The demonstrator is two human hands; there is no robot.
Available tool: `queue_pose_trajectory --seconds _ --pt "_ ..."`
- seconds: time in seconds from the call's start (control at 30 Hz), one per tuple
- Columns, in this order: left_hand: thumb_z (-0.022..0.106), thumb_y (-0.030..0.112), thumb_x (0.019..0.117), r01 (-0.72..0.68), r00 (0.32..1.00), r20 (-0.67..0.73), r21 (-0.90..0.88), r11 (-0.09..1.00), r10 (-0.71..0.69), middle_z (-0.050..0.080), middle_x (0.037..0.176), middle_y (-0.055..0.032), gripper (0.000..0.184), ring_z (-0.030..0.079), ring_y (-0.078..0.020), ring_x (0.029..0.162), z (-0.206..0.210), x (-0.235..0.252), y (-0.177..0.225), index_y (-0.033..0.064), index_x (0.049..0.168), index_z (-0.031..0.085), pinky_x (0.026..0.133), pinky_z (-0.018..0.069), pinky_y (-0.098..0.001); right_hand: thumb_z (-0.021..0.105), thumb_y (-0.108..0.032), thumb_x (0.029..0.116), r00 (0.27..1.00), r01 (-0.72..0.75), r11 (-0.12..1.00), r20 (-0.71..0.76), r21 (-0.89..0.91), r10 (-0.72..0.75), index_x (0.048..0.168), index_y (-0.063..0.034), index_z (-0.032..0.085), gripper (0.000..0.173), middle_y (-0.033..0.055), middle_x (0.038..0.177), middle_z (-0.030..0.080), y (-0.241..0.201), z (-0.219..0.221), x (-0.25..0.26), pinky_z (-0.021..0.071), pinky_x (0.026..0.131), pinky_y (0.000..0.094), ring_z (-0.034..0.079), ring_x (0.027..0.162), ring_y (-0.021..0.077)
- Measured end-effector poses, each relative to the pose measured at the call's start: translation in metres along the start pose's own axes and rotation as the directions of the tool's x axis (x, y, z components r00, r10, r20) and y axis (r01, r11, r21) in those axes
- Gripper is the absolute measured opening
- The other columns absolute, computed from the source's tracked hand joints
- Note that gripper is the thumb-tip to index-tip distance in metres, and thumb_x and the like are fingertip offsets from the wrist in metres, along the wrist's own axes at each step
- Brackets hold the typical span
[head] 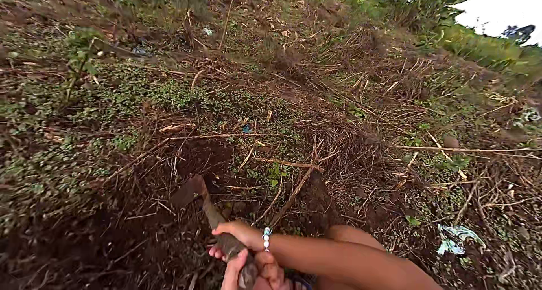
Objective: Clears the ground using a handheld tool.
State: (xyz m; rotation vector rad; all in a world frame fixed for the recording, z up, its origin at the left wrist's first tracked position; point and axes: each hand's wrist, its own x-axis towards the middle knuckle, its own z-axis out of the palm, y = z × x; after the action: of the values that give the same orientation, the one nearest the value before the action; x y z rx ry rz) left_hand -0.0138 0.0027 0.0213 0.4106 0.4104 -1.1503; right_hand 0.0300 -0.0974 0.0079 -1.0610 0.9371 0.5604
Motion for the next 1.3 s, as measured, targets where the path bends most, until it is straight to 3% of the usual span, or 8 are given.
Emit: queue_pose_trajectory --seconds 0.4,0.53,0.63,0.77,0.93,1.03,1.13,1.3 --pt "0.014 0.027 0.1062 0.066 0.988 -0.151 0.190 0.980 -0.037 0.065 0.062 0.0036 0.061 0.061 -0.0048 0.055 0.007 0.003 -0.006 0.0118 0.081 0.068 0.056 0.0515 -0.0194 0.043 -0.024 0.1112 0.996 -0.090 0.985 -0.025 -0.148 0.087 0.118 -0.0032 0.052 0.024 0.0008 0.080 0.057 -0.014 -0.008 0.015 0.0486 0.061 0.0199 0.057 0.064 0.0049" --pt "0.032 0.024 0.1123 0.270 0.879 -0.451 0.205 0.941 -0.154 0.057 0.063 0.0016 0.035 0.056 -0.0053 0.050 0.009 0.016 -0.016 0.0090 0.089 0.055 0.051 0.0493 -0.0173 0.045 -0.030 0.1113 0.989 -0.145 0.979 -0.063 -0.143 0.137 0.133 0.0024 0.048 0.039 0.0070 0.087 0.061 0.002 -0.020 0.064 0.0519 0.066 0.0230 0.061 0.069 0.0091" --pt "0.039 0.018 0.1093 0.261 0.785 -0.613 0.204 0.944 -0.085 0.053 0.065 0.0019 0.024 0.051 -0.0053 0.050 -0.001 0.025 -0.033 0.0113 0.088 0.049 0.050 0.0460 -0.0172 0.054 -0.021 0.1077 0.985 -0.170 0.966 -0.019 -0.193 0.170 0.129 0.0008 0.046 0.031 0.0033 0.081 0.055 0.019 -0.018 0.074 0.0519 0.062 0.0215 0.058 0.063 0.0074" --pt "0.039 0.019 0.1098 0.287 0.821 -0.558 0.219 0.933 -0.121 0.053 0.067 0.0023 0.024 0.052 -0.0054 0.052 -0.003 0.031 -0.030 0.0118 0.090 0.049 0.053 0.0476 -0.0175 0.060 -0.005 0.1009 0.993 -0.117 0.899 -0.018 -0.422 0.120 0.118 -0.0005 0.049 0.021 -0.0005 0.075 0.050 0.010 -0.021 0.075 0.0475 0.057 0.0191 0.052 0.057 0.0045" --pt "0.042 0.018 0.1092 0.352 0.815 -0.554 0.242 0.904 -0.169 0.052 0.068 0.0015 0.023 0.050 -0.0050 0.051 -0.008 0.038 -0.034 0.0117 0.088 0.050 0.050 0.0455 -0.0165 0.063 -0.007 0.1000 0.997 -0.050 0.845 -0.074 -0.532 0.013 0.132 0.0021 0.046 0.037 0.0045 0.087 0.054 0.008 -0.033 0.073 0.0487 0.062 0.0220 0.055 0.064 0.0066" --pt "0.045 0.017 0.1083 0.347 0.822 -0.548 0.266 0.899 -0.155 0.053 0.068 0.0019 0.021 0.050 -0.0047 0.051 -0.007 0.040 -0.033 0.0119 0.088 0.051 0.050 0.0452 -0.0161 0.064 -0.007 0.0996 0.992 -0.006 0.890 -0.117 -0.455 -0.053 0.133 0.0034 0.046 0.039 0.0050 0.087 0.054 0.003 -0.040 0.067 0.0487 0.063 0.0214 0.054 0.065 0.0066" --pt "0.046 0.014 0.1082 0.292 0.848 -0.520 0.300 0.908 -0.101 0.054 0.067 0.0023 0.020 0.050 -0.0044 0.051 -0.002 0.039 -0.028 0.0109 0.090 0.053 0.051 0.0451 -0.0161 0.062 -0.004 0.1004 0.967 0.107 0.963 -0.198 -0.249 -0.159 0.119 0.0038 0.052 0.023 0.0007 0.075 0.051 -0.008 -0.048 0.065 0.0484 0.058 0.0180 0.052 0.058 0.0039" --pt "0.042 0.013 0.1096 0.236 0.910 -0.408 0.385 0.892 -0.065 0.054 0.067 0.0033 0.020 0.051 -0.0043 0.052 0.009 0.032 -0.021 0.0086 0.097 0.057 0.054 0.0458 -0.0163 0.062 -0.002 0.0991 0.788 0.338 0.930 -0.498 -0.142 -0.362 0.127 0.0070 0.050 0.031 0.0053 0.079 0.055 -0.040 -0.086 0.067 0.0504 0.059 0.0231 0.054 0.059 0.0079"
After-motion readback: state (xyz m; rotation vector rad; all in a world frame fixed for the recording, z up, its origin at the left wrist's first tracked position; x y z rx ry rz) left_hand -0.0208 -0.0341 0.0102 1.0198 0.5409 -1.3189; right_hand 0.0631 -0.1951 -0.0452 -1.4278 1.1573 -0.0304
